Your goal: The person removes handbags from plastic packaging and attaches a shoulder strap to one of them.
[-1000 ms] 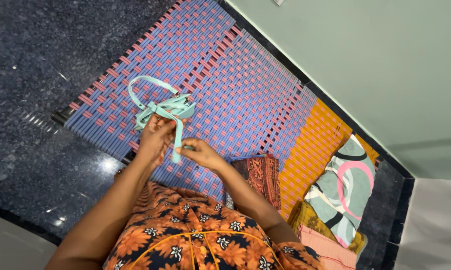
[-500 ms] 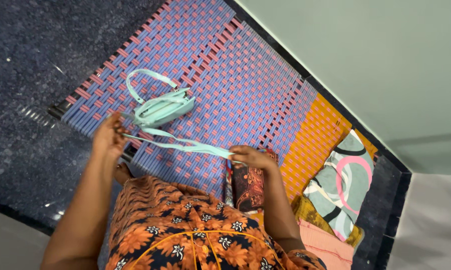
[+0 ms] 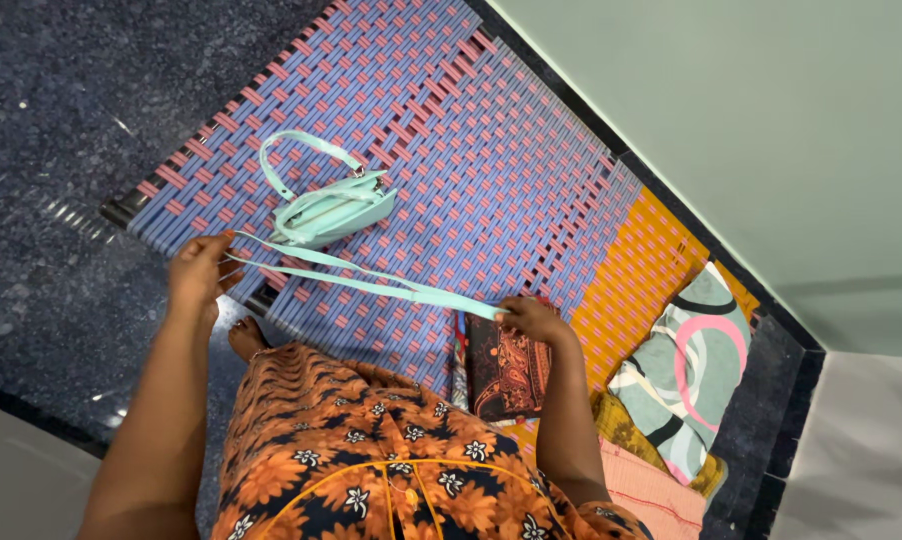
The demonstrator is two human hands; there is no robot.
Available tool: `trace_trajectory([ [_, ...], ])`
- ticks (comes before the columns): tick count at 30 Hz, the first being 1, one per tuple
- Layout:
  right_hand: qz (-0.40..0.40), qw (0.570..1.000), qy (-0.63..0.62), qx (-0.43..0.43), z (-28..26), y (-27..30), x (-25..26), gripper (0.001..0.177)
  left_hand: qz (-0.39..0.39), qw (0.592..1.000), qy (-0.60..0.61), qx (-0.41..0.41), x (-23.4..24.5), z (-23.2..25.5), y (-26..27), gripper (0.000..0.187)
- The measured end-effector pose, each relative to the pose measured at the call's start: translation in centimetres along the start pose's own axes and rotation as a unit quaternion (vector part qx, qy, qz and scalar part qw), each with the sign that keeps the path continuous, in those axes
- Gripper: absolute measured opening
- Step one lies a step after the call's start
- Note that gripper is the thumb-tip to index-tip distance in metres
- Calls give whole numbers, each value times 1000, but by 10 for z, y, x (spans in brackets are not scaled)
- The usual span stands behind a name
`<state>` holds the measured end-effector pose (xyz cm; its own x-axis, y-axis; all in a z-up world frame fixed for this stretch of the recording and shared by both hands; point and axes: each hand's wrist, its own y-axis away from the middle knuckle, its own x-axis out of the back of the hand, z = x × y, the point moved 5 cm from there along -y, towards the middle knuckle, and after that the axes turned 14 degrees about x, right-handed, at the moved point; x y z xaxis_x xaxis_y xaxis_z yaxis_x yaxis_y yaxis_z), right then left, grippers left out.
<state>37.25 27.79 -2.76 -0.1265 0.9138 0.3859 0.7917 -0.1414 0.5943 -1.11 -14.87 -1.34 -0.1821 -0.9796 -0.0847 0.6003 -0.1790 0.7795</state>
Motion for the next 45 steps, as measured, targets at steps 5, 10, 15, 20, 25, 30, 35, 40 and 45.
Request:
trace_trajectory([
  [5, 116, 993, -2, -17, -38, 14, 24, 20, 28, 985, -169, 9, 18, -44, -38, 22],
  [10, 165, 985, 53, -14, -116, 13, 33, 15, 10, 957, -287, 40, 19, -81, -59, 39],
  [15, 249, 955, 91, 133, -153, -22, 36, 24, -21, 959, -274, 65, 5, -82, -36, 35],
  [20, 299, 935, 99, 163, -125, -56, 43, 29, -59, 975, -214, 3, -14, -42, 19, 32],
  [25, 292, 922, 162, 197, -108, -74, 47, 28, -40, 975, -219, -5, -13, -23, 51, 29],
  [30, 295, 930, 196, 98, -99, -84, 59, 26, -33, 978, -204, -6, -6, -23, 61, 28],
  [35, 311, 932, 161, 97, -104, -83, 69, 25, -30, 973, -226, 14, -2, -29, 63, 27],
  [40, 350, 918, 160, 97, -121, -79, 74, 28, -57, 979, -194, 18, -3, -41, 52, 27],
  [45, 417, 895, 91, 133, -134, -66, 77, 27, -61, 981, -185, -7, 3, -60, 25, 28],
])
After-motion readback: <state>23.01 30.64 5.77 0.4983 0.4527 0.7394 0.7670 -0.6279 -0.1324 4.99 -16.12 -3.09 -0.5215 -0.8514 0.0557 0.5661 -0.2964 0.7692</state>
